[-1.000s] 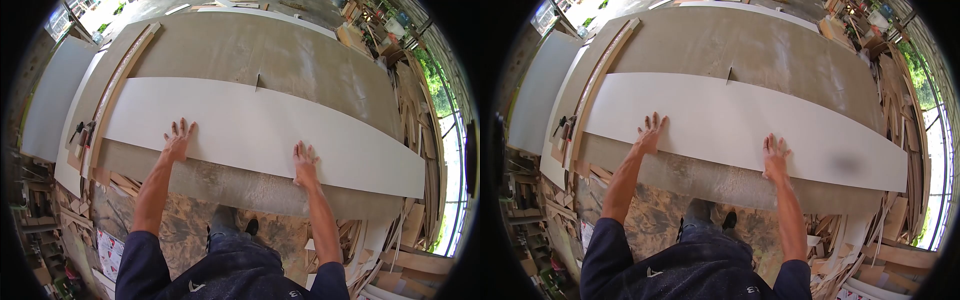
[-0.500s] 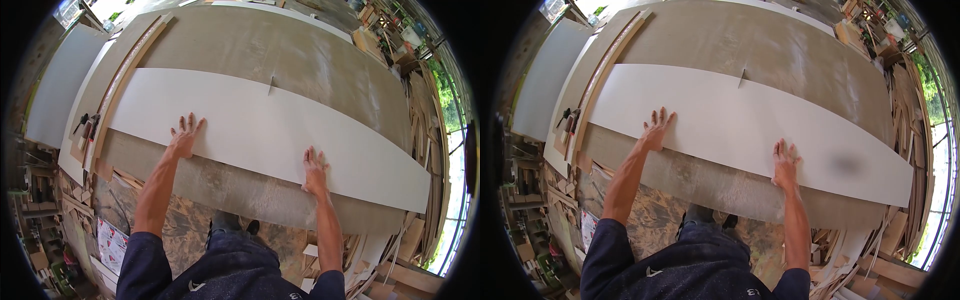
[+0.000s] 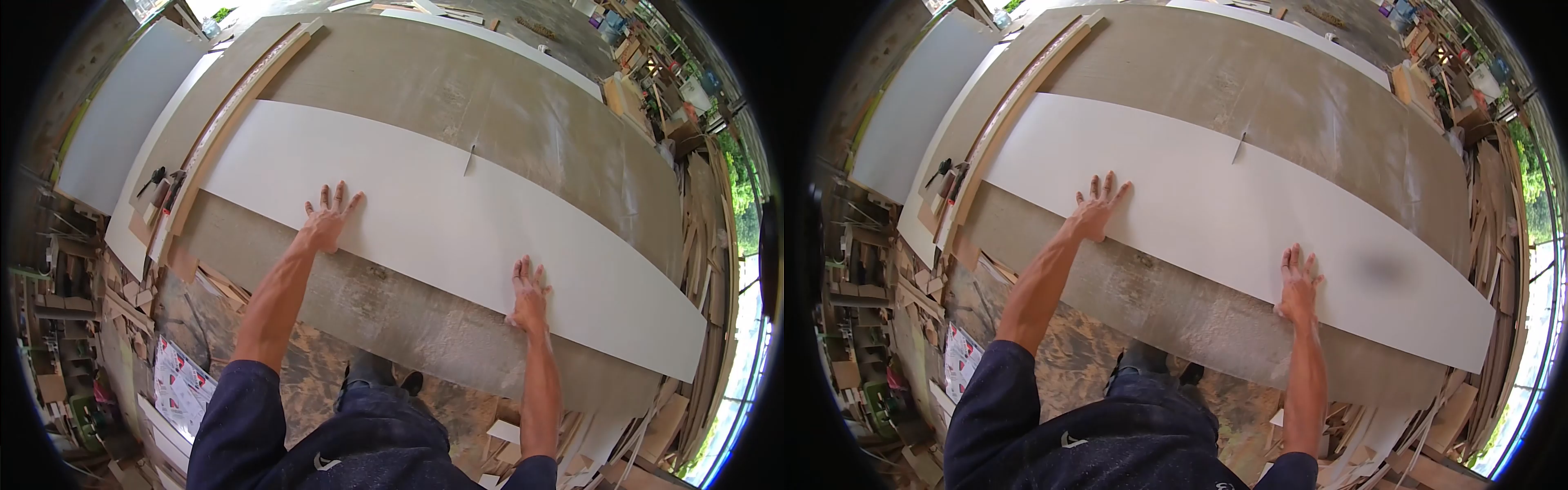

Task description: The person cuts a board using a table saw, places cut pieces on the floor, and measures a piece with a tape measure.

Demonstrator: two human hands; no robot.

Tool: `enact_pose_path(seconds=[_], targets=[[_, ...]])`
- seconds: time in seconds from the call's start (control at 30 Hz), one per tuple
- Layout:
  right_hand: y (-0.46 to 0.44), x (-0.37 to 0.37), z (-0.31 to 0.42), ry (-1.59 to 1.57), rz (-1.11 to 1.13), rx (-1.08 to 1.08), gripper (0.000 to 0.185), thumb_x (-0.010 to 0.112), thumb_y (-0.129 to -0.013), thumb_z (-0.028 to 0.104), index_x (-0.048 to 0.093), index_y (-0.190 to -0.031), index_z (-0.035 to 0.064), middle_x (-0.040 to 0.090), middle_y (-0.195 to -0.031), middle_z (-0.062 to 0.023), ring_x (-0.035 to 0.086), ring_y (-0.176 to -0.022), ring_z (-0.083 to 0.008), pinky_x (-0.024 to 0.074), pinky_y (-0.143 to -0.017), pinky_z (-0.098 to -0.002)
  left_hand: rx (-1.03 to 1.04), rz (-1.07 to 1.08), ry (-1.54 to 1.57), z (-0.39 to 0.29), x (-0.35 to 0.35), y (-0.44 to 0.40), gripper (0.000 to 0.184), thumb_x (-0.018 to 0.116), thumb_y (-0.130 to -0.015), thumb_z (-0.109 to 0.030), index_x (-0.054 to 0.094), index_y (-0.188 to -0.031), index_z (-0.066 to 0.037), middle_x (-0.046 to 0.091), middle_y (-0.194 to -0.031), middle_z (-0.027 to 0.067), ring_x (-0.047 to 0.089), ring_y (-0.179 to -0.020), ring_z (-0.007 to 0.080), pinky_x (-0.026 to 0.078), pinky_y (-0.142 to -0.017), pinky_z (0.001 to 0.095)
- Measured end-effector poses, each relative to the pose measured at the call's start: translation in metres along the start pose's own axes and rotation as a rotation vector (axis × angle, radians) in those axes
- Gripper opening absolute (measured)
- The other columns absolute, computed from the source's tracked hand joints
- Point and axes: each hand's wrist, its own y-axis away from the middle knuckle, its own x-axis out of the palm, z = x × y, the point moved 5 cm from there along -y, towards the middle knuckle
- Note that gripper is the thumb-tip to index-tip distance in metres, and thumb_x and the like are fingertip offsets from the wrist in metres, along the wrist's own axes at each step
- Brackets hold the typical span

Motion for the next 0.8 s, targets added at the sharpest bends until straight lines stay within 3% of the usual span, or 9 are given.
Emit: enact_pose_path(seconds=[0.07, 0.37, 0.6, 0.67, 0.8], targets=[[-0.002, 0.002, -0.002, -0.018, -0.027, -0.015, 0.134, 0.088, -0.051, 0.005, 0.012, -0.16, 0.0122, 0.005, -0.169, -0.007, 0.01, -0.152, -0.0453, 0.0267, -0.112, -0.0727, -0.017, -0.012, -0.034, -0.001, -0.001, -0.002, 0.138, 0.082, -0.056, 0.005, 0.0, -0.161, -0.031, -0.006, -0.167, 0.0188, 0.005, -0.15, 0.0496, 0.026, -0.11, 0.0749], [-0.014, 0.007, -0.009, 0.043, -0.049, -0.01, 0.132, 0.087, -0.051, 0.007, 0.014, -0.16, 0.0125, 0.006, -0.169, -0.0066, 0.014, -0.151, -0.0464, 0.031, -0.111, -0.0709, -0.025, 0.013, -0.026, -0.003, -0.007, -0.008, 0.141, 0.085, -0.056, 0.004, -0.002, -0.161, -0.032, -0.007, -0.167, 0.0178, 0.002, -0.151, 0.0487, 0.024, -0.112, 0.0748], [-0.017, -0.001, -0.008, 0.028, -0.031, -0.004, 0.13, 0.087, -0.054, 0.008, 0.013, -0.16, 0.0133, 0.006, -0.169, -0.0066, 0.013, -0.151, -0.0457, 0.0308, -0.111, -0.0711, -0.001, -0.007, -0.004, 0.001, -0.005, -0.018, 0.143, 0.082, -0.053, 0.007, -0.003, -0.161, -0.033, -0.008, -0.167, 0.019, 0.001, -0.15, 0.0502, 0.024, -0.109, 0.0767], [-0.023, 0.005, -0.013, -0.009, -0.061, -0.002, 0.139, 0.089, -0.046, 0.006, 0.012, -0.161, 0.0172, 0.004, -0.169, -0.0042, 0.01, -0.152, -0.0445, 0.0276, -0.112, -0.072, 0.0, -0.01, -0.01, 0.002, -0.004, -0.02, 0.143, 0.082, -0.053, 0.008, -0.003, -0.161, -0.033, -0.008, -0.167, 0.0187, 0.0, -0.15, 0.0503, 0.024, -0.109, 0.0766], [-0.028, 0.003, -0.015, 0.007, -0.062, 0.005, 0.14, 0.089, -0.045, 0.006, 0.011, -0.161, 0.018, 0.004, -0.169, -0.0037, 0.01, -0.152, -0.0445, 0.0275, -0.113, -0.0713, -0.007, 0.001, -0.015, 0.001, -0.009, -0.024, 0.141, 0.083, -0.054, 0.007, -0.002, -0.161, -0.033, -0.006, -0.167, 0.0179, 0.001, -0.151, 0.0495, 0.024, -0.11, 0.0761]])
